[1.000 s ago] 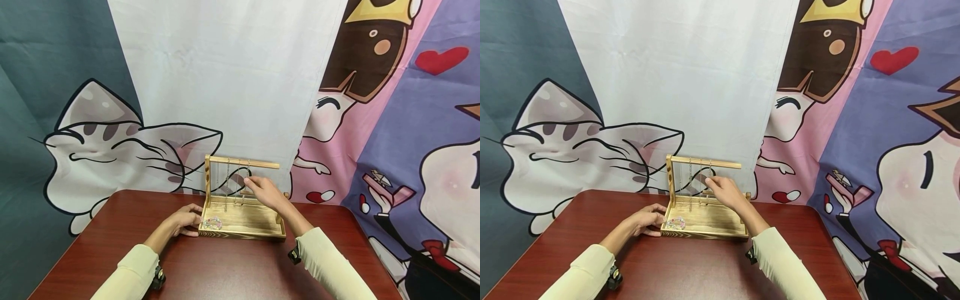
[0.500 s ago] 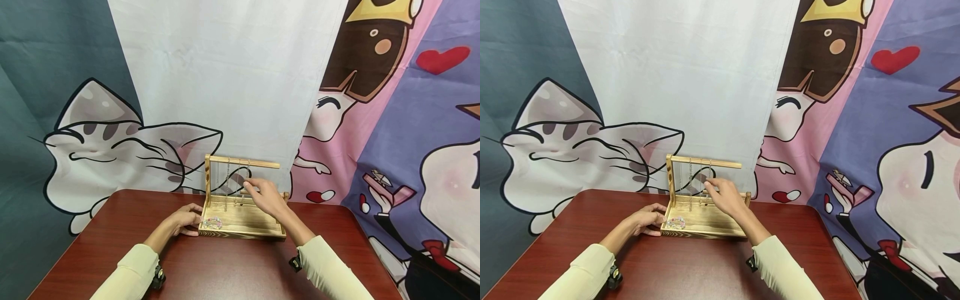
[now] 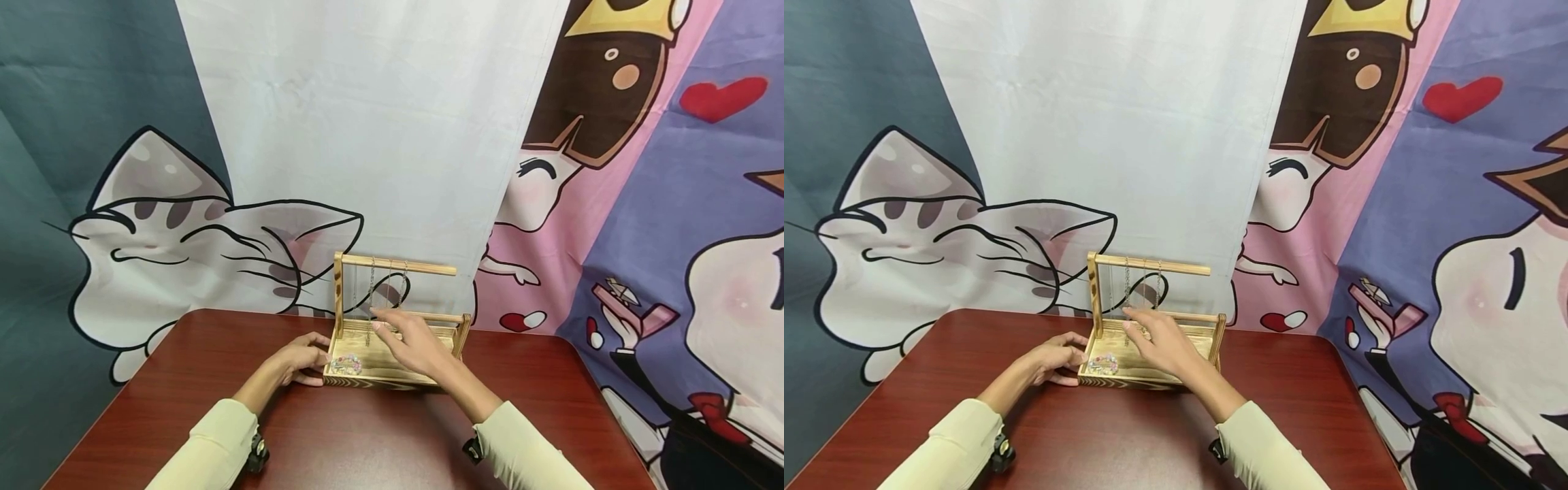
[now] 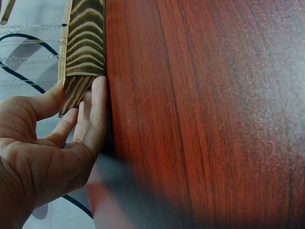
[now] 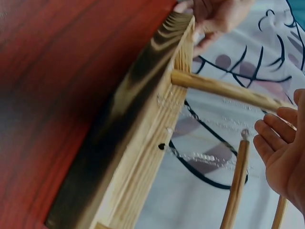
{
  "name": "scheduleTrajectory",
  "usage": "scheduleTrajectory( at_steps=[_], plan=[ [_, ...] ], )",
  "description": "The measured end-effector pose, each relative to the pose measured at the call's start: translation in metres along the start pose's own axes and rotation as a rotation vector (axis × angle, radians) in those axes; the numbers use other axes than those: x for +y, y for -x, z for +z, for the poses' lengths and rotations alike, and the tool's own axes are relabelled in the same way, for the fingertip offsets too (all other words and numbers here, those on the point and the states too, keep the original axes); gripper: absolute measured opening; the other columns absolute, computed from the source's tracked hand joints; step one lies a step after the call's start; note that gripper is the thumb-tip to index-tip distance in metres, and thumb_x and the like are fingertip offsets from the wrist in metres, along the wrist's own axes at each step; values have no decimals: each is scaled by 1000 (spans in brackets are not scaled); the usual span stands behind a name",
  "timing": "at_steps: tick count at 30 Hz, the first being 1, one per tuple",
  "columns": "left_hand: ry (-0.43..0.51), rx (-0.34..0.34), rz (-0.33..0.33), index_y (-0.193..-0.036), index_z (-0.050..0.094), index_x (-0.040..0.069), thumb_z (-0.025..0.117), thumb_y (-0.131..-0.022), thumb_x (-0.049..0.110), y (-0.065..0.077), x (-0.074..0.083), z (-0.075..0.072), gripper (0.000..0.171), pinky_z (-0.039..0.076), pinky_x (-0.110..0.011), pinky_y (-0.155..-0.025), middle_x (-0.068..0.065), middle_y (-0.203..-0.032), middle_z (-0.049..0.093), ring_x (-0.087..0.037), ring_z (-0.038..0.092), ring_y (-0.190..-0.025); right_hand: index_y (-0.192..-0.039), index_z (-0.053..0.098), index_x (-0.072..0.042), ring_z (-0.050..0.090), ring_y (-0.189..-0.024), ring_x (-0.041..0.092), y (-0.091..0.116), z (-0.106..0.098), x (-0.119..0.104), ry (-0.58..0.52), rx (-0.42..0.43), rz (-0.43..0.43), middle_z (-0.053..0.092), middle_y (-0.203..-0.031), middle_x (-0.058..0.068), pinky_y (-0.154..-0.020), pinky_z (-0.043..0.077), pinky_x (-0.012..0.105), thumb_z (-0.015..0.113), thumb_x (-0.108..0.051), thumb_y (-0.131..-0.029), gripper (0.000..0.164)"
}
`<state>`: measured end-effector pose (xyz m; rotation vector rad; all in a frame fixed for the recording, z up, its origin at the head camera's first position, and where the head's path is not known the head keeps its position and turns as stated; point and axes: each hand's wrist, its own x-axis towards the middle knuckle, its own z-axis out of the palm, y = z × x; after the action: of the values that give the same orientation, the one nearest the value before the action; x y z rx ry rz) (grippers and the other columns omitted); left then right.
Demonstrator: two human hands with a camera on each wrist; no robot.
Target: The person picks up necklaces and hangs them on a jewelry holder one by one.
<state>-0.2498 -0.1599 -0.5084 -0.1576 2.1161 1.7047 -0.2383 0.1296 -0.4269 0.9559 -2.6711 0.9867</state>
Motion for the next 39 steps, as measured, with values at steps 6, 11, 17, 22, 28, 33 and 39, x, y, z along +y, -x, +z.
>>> scheduleTrajectory(
  at_steps=[6, 11, 17, 22, 28, 33, 39],
  plan=[
    [3, -7, 5, -152, 50, -1, 65, -105, 1, 0, -1, 0, 50, 74, -43, -76, -18, -109, 72, -27, 73, -95, -161, 61, -9, 60, -155, 35, 4, 18, -5, 19, -74, -49, 64, -164, 13, -133, 47, 55, 49, -42, -120, 54],
    [2, -12, 9, -152, 50, -1, 66, -105, 1, 0, -1, 0, 49, 74, -44, -77, -18, -110, 74, -27, 73, -96, -163, 59, -6, 56, -158, 36, 5, 33, -4, 44, -150, -68, 61, -167, 16, -135, 45, 55, 46, -43, -120, 58],
    [1, -16, 1, -152, 51, -1, 65, -105, 2, 1, 1, 0, 49, 74, -43, -77, -18, -110, 75, -27, 73, -96, -167, 55, -9, 53, -161, 31, 7, 52, -2, 51, -255, -49, 55, -172, 11, -138, 42, 50, 42, -48, -121, 61],
    [4, -12, -3, -152, 51, -1, 64, -105, 1, 1, 2, 0, 49, 74, -43, -77, -19, -112, 74, -27, 73, -96, -167, 53, -8, 53, -161, 30, 8, 68, 4, 49, -343, -47, 55, -172, 13, -138, 42, 47, 41, -48, -122, 62],
    [-7, -27, 11, -152, 50, -1, 64, -106, 2, 2, 2, 0, 49, 74, -45, -80, -22, -120, 73, -27, 73, -99, -166, 57, -12, 55, -159, 26, 8, 81, 13, 66, -397, -27, 58, -170, 10, -136, 45, 44, 41, -50, -122, 60],
    [-12, -21, 13, -152, 50, -1, 65, -106, 2, 2, 1, 1, 48, 74, -45, -79, -22, -119, 73, -28, 73, -99, -164, 61, -17, 57, -157, 23, 7, 88, 15, 89, -431, -22, 60, -169, 6, -135, 46, 40, 42, -52, -121, 58],
    [-9, -20, 6, -151, 50, -1, 65, -106, 2, 2, -1, 0, 48, 73, -44, -78, -20, -114, 74, -27, 73, -98, -160, 64, -16, 58, -157, 25, 5, 94, 15, 122, -446, -22, 60, -168, 8, -135, 47, 41, 44, -53, -120, 58]
  ],
)
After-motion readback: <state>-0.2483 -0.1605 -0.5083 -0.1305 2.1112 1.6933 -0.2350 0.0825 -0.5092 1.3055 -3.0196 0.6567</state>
